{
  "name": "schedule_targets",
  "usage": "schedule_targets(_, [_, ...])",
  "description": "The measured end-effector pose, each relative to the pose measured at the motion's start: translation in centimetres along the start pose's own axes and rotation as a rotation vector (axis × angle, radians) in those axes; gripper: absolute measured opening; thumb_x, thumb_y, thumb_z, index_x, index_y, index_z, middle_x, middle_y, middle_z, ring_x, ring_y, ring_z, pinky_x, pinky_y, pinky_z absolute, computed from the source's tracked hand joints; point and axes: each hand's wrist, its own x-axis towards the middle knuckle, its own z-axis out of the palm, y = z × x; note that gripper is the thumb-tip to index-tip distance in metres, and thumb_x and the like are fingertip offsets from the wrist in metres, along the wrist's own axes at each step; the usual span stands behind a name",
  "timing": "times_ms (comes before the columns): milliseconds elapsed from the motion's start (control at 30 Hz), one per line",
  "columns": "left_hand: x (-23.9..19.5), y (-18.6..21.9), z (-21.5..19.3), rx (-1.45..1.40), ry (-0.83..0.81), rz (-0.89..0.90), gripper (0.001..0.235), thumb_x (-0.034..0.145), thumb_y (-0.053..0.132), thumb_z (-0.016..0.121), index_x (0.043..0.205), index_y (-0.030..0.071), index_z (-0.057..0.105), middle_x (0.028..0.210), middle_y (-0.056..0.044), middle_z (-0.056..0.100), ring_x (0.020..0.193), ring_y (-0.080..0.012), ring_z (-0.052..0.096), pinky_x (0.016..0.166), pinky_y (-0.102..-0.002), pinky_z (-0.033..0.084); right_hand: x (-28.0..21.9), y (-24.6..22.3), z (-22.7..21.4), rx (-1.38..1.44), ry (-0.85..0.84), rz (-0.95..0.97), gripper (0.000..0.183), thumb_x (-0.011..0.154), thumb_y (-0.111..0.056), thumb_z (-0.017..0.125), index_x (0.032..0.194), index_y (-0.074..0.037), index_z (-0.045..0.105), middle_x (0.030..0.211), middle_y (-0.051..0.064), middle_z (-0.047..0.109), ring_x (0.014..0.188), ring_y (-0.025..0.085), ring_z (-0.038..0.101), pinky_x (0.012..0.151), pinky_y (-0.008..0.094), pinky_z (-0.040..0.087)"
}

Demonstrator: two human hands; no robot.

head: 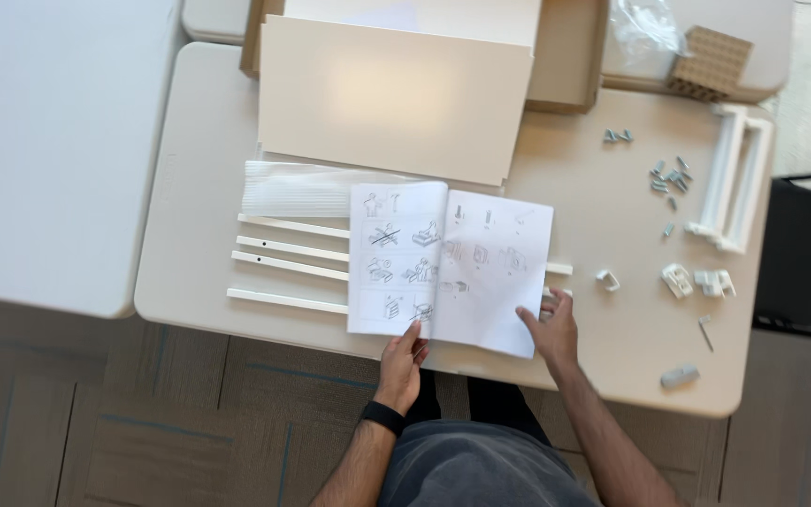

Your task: The person reviews an instruction manual and organizes furniture parts on a table. They sort screws, dowels, and plastic connectors into separate piles, then handle white wooden panels and long side rails, preparing them for assembly.

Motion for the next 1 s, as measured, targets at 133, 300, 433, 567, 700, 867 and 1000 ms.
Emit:
schedule_targets(133, [-3.9,5.5,1.7,0.018,-0.179,0.141,0.043,0.104,0.026,0.08,0.138,0.006,0.062,0.133,-0.006,0.061,0.135,-0.0209,0.053,0.121,-0.049,0.037,-0.6,-3.3,-0.4,0.515,0.033,0.039,0.062,0.096,-0.024,0.088,0.148,-0.002,0.063,0.12,0.017,0.078,0.103,0.031,0.073,0.086,0.047,0.061])
schedule_targets(300, [-5.8,18.3,-0.4,-0.292,-0.534,0.196,0.02,0.113,0.026,0.06,0.119,0.015,0.075,0.11,-0.007,0.083,0.095,-0.0235,0.081,0.095,-0.047,0.065,-5.7,-15.9,-7.3,0.701,-0.096,-0.218,0.05,0.099,-0.021,0.084,0.141,-0.001,0.069,0.116,0.017,0.073,0.098,0.027,0.07,0.082,0.045,0.065])
schedule_targets(433, [-12.2,28.3,-0.5,-0.266,-0.739,0.483,0.039,0.108,0.026,0.06,0.144,0.016,0.07,0.143,-0.013,0.076,0.124,-0.0309,0.077,0.11,-0.053,0.063,-9.9,-26.5,-12.1,0.905,-0.171,-0.515,0.035,0.106,-0.016,0.075,0.138,-0.008,0.063,0.11,0.009,0.073,0.091,0.024,0.079,0.079,0.043,0.073])
schedule_targets(567, [-9.2,31.4,-3.4,-0.182,-0.7,0.712,0.041,0.107,0.021,0.061,0.146,0.013,0.068,0.141,-0.02,0.075,0.127,-0.0391,0.076,0.107,-0.058,0.068,-9.9,-28.7,-9.8,1.101,-0.212,-0.629,0.033,0.112,-0.014,0.069,0.14,-0.013,0.051,0.112,0.006,0.076,0.094,0.022,0.083,0.078,0.042,0.074])
schedule_targets(700, [-4.7,27.7,-7.4,-0.169,-0.51,0.673,0.038,0.103,0.014,0.07,0.141,0.013,0.064,0.128,-0.014,0.078,0.115,-0.0327,0.08,0.102,-0.055,0.07,-6.7,-22.9,-0.8,1.151,-0.191,-0.588,0.036,0.111,-0.015,0.071,0.141,-0.015,0.051,0.107,0.002,0.076,0.09,0.016,0.08,0.081,0.036,0.072])
schedule_targets(867, [-0.8,20.2,-10.3,-0.057,-0.275,0.359,0.039,0.106,0.007,0.069,0.143,0.012,0.061,0.131,-0.01,0.077,0.117,-0.0282,0.077,0.1,-0.052,0.07,-6.2,-14.1,5.5,0.915,-0.176,-0.398,0.035,0.112,-0.015,0.064,0.145,-0.009,0.057,0.11,0.015,0.079,0.092,0.024,0.079,0.075,0.04,0.07])
schedule_targets(1000, [1.3,15.0,-10.9,-0.005,-0.239,0.239,0.041,0.107,0.007,0.068,0.146,0.016,0.062,0.133,-0.004,0.076,0.119,-0.0236,0.075,0.106,-0.053,0.066,-7.7,-9.4,6.3,0.832,-0.13,-0.268,0.036,0.11,-0.01,0.064,0.145,-0.005,0.057,0.113,0.015,0.077,0.093,0.023,0.076,0.075,0.036,0.068])
